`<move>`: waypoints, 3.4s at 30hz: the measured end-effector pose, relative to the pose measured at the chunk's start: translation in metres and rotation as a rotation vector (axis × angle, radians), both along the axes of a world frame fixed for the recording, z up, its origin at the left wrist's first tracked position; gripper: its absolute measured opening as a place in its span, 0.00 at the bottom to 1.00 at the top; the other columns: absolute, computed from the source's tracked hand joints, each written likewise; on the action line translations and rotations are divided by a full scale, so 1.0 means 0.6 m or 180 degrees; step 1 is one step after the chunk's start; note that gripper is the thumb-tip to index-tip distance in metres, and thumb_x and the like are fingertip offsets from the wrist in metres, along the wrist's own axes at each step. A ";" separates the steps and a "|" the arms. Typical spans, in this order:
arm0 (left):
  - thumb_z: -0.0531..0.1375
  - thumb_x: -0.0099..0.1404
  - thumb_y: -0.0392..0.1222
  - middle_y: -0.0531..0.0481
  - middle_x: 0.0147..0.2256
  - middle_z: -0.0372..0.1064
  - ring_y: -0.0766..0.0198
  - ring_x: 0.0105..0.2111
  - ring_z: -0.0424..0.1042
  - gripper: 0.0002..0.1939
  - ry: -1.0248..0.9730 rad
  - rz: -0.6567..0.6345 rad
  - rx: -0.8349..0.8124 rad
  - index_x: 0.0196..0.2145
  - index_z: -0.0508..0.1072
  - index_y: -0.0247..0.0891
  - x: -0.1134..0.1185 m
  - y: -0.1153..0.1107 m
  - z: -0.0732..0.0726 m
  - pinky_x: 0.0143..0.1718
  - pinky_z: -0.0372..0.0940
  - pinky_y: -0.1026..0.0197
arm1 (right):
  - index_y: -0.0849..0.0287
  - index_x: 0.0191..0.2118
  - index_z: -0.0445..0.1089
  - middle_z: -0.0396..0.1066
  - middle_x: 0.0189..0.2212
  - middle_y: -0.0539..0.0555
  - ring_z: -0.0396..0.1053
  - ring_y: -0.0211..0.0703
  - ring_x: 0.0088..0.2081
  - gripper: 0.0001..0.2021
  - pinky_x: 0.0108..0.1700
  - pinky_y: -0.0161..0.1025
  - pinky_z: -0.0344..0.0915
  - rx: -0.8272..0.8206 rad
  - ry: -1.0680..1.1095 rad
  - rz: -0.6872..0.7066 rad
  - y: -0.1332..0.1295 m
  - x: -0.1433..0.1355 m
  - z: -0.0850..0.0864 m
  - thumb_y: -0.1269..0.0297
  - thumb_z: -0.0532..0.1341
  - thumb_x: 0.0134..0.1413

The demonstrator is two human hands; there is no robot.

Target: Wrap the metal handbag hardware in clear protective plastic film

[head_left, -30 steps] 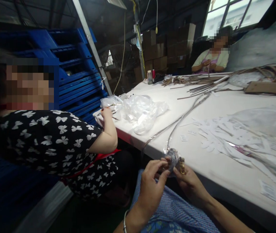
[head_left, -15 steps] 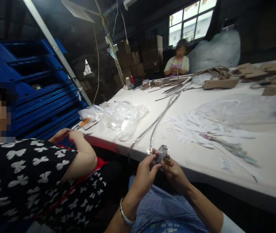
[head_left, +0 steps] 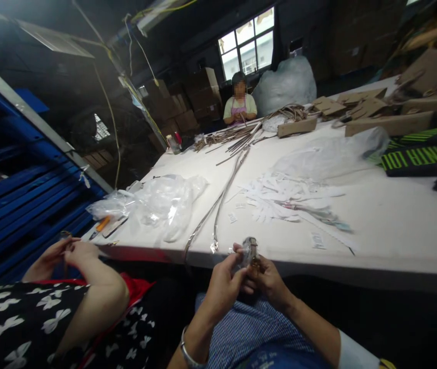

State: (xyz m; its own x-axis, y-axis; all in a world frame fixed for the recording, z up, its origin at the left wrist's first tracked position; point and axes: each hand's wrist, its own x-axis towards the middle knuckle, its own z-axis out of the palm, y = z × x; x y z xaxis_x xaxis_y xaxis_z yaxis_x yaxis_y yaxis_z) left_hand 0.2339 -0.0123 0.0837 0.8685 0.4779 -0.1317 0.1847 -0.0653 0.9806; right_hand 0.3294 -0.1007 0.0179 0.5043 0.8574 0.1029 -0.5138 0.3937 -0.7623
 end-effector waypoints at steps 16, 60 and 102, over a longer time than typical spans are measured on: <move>0.62 0.63 0.45 0.41 0.46 0.75 0.56 0.37 0.77 0.20 -0.0456 0.0562 -0.0310 0.51 0.75 0.34 0.062 -0.020 -0.044 0.38 0.72 0.58 | 0.53 0.58 0.67 0.64 0.60 0.57 0.61 0.54 0.60 0.23 0.61 0.53 0.57 -0.0313 -0.0736 -0.0001 -0.005 0.067 -0.011 0.49 0.55 0.62; 0.65 0.59 0.47 0.43 0.33 0.78 0.58 0.31 0.78 0.19 -0.0647 0.0778 -0.0318 0.44 0.76 0.31 0.074 0.045 -0.039 0.34 0.73 0.61 | 0.61 0.34 0.74 0.76 0.35 0.62 0.72 0.51 0.37 0.12 0.35 0.40 0.61 -0.4082 -0.4719 -0.2082 -0.145 0.348 0.044 0.66 0.53 0.60; 0.68 0.56 0.47 0.40 0.35 0.77 0.61 0.33 0.77 0.21 -0.0532 0.0532 -0.1062 0.42 0.77 0.28 0.103 0.053 -0.031 0.36 0.71 0.63 | 0.53 0.44 0.78 0.73 0.51 0.55 0.65 0.56 0.57 0.16 0.63 0.54 0.57 -0.1422 -0.1880 -0.1194 -0.096 0.127 0.042 0.51 0.60 0.58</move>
State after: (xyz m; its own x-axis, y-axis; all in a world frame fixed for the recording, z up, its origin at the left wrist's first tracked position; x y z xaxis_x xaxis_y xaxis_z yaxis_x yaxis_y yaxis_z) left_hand 0.2958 0.0196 0.0651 0.8051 0.5692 -0.1670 0.0019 0.2790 0.9603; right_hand 0.4056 -0.1585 0.0432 0.7346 0.6659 0.1301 0.1252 0.0554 -0.9906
